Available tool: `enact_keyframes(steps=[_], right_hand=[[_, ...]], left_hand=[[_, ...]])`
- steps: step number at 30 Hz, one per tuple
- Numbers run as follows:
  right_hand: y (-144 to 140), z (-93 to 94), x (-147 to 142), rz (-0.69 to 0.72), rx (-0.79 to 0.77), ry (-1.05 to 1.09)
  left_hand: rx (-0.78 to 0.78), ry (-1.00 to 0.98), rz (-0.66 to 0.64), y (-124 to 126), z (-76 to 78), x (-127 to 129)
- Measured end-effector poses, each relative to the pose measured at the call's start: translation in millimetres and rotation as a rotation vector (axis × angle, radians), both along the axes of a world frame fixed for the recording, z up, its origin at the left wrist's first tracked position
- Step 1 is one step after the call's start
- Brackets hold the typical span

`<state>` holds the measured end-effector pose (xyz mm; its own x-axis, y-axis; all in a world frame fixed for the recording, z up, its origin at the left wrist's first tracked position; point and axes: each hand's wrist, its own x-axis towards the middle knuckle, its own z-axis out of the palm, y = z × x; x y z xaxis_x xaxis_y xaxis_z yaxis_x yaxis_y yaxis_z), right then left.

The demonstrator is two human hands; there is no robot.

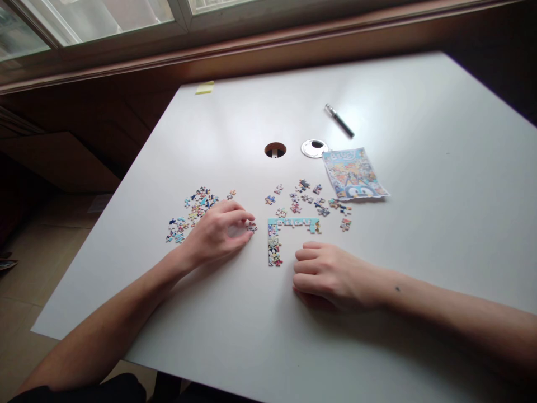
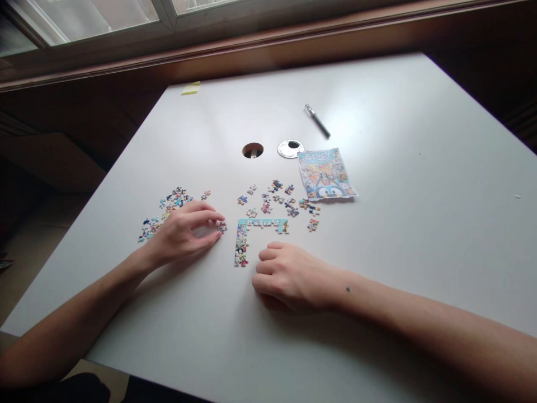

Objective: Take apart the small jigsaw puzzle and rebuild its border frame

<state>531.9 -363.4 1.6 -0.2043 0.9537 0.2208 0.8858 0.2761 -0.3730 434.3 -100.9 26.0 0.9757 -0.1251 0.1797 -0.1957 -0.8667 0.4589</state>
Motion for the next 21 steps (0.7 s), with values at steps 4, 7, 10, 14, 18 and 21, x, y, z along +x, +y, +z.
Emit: enact_keyframes(steps=[4,7,10,14,18,21], right_hand=[[0.8,0.6,-0.1,0.001,-0.001,-0.002],[0.8,0.3,-0.3,-0.001,-0.005,0.003],[0.5,0.3,-0.2,0.000,-0.009,0.008],[0.1,-0.4,0.2,-0.001,0.000,0.009],[-0.4,-2.4,0.4,0.000,-0.004,0.009],[-0.3,-2.3,0.1,-0.002,-0.003,0.011]], left_hand=[[0.033,0.018,0.034,2.8,2.6,-1.1],[0.049,0.005,0.041,3.2,2.3,-2.5],[0.041,-0.020,0.025,2.3,0.8,-3.5],[0.037,-0.029,0.013,1.3,0.3,-3.9],[0.058,-0.018,0.033,-0.3,0.7,-3.8],[0.053,-0.021,0.054,-2.1,0.5,-3.9]])
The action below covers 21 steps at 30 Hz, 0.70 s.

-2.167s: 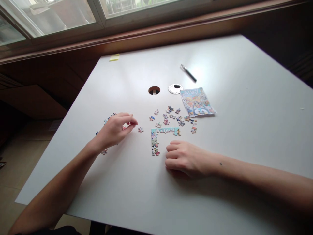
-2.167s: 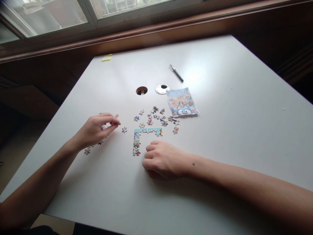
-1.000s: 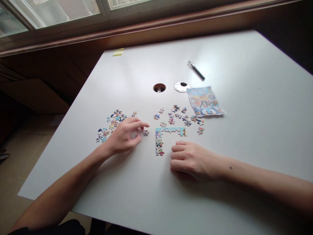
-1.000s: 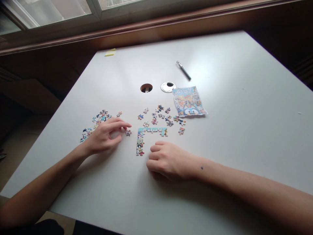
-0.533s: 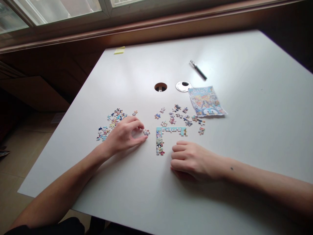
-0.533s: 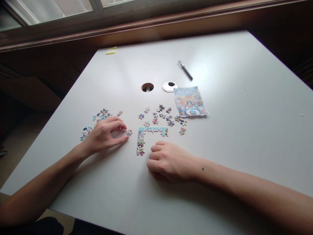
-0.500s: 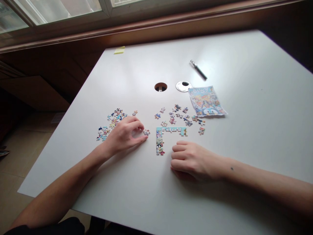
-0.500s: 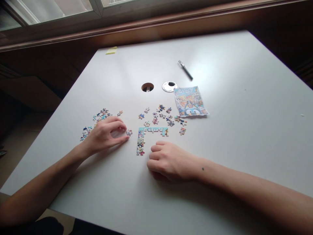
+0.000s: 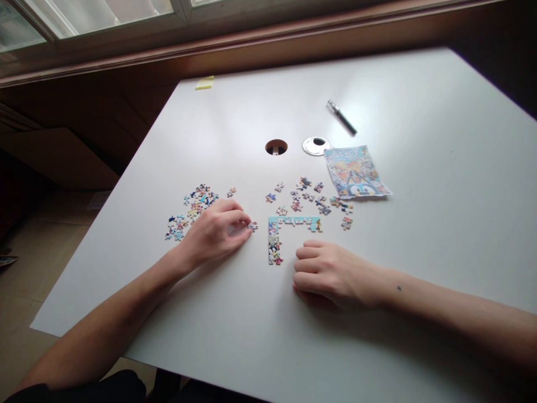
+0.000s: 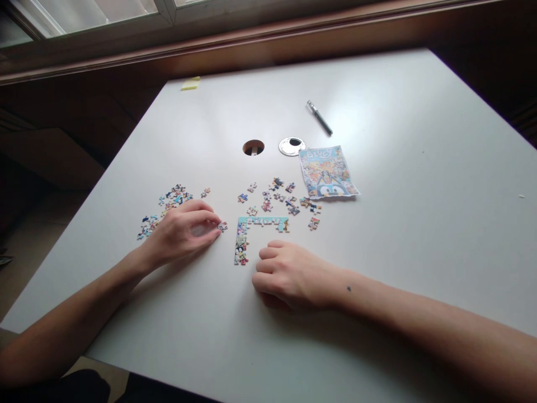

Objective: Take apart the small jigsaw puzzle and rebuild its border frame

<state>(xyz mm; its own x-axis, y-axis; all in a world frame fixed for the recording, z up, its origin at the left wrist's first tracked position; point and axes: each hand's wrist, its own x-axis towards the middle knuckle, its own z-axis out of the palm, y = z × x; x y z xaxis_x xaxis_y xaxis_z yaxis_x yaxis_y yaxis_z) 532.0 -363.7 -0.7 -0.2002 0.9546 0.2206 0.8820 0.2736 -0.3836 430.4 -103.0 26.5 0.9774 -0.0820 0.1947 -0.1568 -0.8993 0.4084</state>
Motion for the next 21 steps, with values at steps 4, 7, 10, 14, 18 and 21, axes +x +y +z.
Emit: enact_keyframes(steps=[4,7,10,14,18,21], right_hand=[[0.7,2.0,-0.2,-0.001,0.009,-0.004],[0.9,2.4,0.0,0.005,0.015,-0.008],[0.4,1.4,0.3,0.006,0.020,-0.012],[0.1,0.2,0.4,0.008,0.023,-0.019],[0.1,0.1,0.4,0.007,0.012,-0.024],[-0.1,0.3,0.3,0.007,0.012,-0.026]], left_hand=[[-0.028,-0.002,-0.009,-0.9,-0.6,0.3],[-0.054,0.018,-0.025,-0.3,-1.7,1.1],[-0.078,0.032,-0.031,0.1,-3.1,2.2],[-0.078,0.018,-0.046,-0.7,-4.8,3.2],[-0.088,-0.008,-0.062,-1.8,-5.5,3.1],[-0.105,-0.020,-0.065,-2.8,-5.1,2.8]])
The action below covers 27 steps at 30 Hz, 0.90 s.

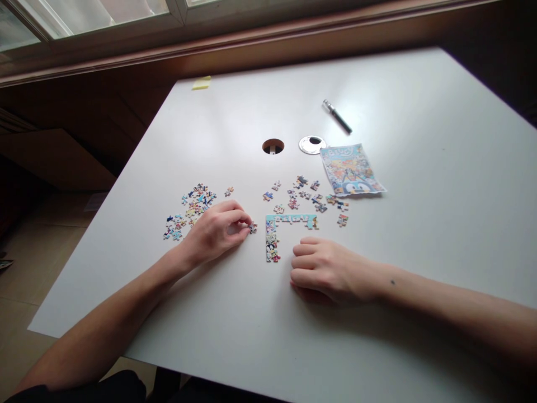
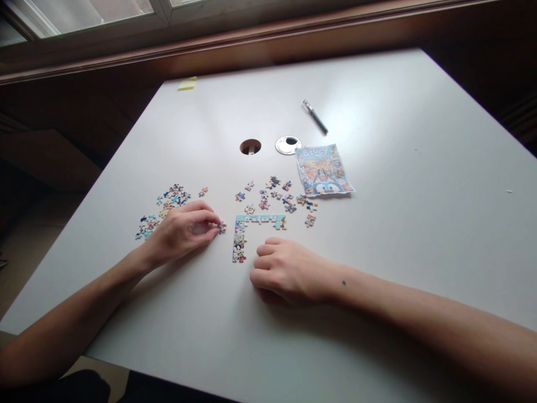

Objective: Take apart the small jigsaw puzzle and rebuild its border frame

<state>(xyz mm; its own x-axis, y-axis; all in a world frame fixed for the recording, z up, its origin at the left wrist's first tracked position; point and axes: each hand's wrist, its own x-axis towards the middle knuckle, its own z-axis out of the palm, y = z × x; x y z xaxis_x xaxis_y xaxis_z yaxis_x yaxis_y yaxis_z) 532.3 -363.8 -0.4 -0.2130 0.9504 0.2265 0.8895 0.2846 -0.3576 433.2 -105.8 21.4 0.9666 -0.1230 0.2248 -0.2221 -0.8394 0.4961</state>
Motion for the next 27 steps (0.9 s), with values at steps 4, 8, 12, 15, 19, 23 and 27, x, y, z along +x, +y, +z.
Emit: enact_keyframes(steps=[4,8,12,15,19,23,27], right_hand=[[-0.1,-0.7,0.1,-0.003,0.002,-0.003],[0.1,-1.1,0.2,-0.002,0.008,-0.005],[0.8,0.3,-0.2,-0.004,0.014,0.000],[1.3,1.0,-0.3,-0.004,0.014,0.001],[0.9,1.0,0.0,0.000,0.010,0.002],[-0.1,1.2,0.4,0.000,0.018,0.000],[-0.6,0.6,0.2,-0.004,0.020,-0.003]], left_hand=[[0.010,-0.004,0.015,-0.4,0.8,-0.7],[0.052,-0.021,0.055,1.1,0.5,-1.6],[0.060,-0.024,0.022,2.4,-1.2,-1.6],[0.067,-0.040,-0.009,2.8,-3.0,-1.1],[0.057,-0.053,-0.026,2.8,-4.5,-0.6],[0.052,-0.039,-0.034,3.7,-4.6,0.2],[0.048,-0.025,-0.040,2.7,0.2,-1.2]])
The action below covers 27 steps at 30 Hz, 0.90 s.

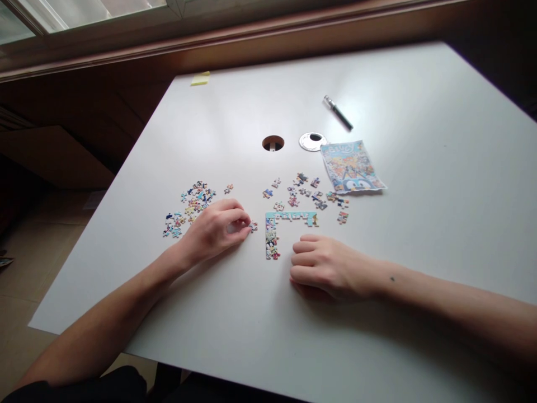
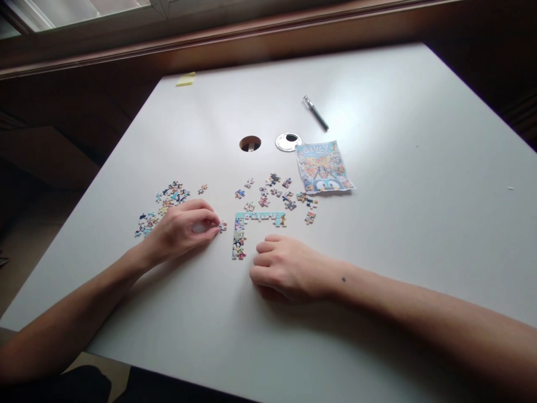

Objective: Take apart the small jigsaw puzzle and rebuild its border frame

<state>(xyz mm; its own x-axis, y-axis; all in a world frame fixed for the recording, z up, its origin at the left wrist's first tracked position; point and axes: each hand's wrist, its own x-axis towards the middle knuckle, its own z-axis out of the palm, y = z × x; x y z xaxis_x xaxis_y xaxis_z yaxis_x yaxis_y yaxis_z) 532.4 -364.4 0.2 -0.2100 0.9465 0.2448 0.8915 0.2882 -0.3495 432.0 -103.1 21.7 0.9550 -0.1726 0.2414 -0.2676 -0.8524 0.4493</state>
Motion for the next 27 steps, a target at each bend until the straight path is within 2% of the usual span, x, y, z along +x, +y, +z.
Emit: enact_keyframes(steps=[5,11,17,27], right_hand=[[0,-1.8,0,0.002,0.019,-0.003],[-1,-1.6,0,0.012,0.075,-0.012],[0,-0.8,-1,-0.038,0.082,-0.003],[-1,0.3,0,-0.106,0.138,-0.024]], left_hand=[[-0.052,0.070,-0.117,-16,9.2,-12],[0.020,0.016,-0.230,-39,3.1,-22],[0.054,-0.020,-0.230,-42,0.0,-22],[-0.074,0.044,-0.209,-33,9.8,-20]])
